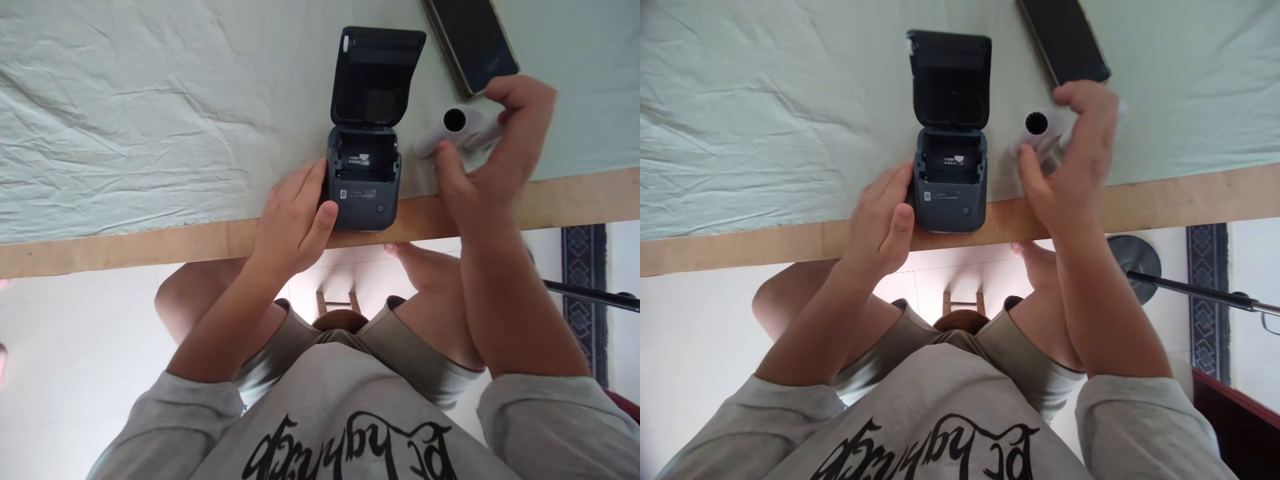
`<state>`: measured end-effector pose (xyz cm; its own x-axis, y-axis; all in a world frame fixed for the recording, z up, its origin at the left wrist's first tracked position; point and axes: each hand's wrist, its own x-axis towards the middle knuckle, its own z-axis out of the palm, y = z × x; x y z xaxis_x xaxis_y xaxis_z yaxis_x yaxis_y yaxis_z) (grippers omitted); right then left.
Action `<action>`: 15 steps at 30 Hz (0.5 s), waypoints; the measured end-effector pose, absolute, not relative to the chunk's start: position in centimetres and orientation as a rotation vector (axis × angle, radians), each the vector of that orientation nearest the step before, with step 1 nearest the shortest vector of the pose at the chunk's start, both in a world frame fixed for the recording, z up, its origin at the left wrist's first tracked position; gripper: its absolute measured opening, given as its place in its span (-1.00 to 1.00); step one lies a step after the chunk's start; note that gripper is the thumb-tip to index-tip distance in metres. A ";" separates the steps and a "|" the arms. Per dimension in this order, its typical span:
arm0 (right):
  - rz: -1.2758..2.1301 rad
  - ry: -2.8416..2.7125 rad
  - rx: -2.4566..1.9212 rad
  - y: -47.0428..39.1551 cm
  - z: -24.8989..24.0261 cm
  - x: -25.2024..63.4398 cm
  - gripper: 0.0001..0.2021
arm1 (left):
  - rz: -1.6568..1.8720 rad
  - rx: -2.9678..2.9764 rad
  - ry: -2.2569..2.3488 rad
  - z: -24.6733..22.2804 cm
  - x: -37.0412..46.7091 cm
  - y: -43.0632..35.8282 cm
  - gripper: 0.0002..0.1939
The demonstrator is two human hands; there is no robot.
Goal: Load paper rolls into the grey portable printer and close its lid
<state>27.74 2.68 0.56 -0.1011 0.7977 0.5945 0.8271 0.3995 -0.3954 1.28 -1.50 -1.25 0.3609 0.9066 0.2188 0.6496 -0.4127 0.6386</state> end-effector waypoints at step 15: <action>0.146 -1.863 -1.776 3.4 0.6 25.8 -0.62 | 0.769 2.191 1.370 -1.4 1.2 -1.5 -0.15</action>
<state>25.79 3.42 0.55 0.0301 0.9490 0.3139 0.8885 0.1184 -0.4433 1.21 -1.52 -1.41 0.3543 0.9084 0.2220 0.6625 -0.4114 0.6260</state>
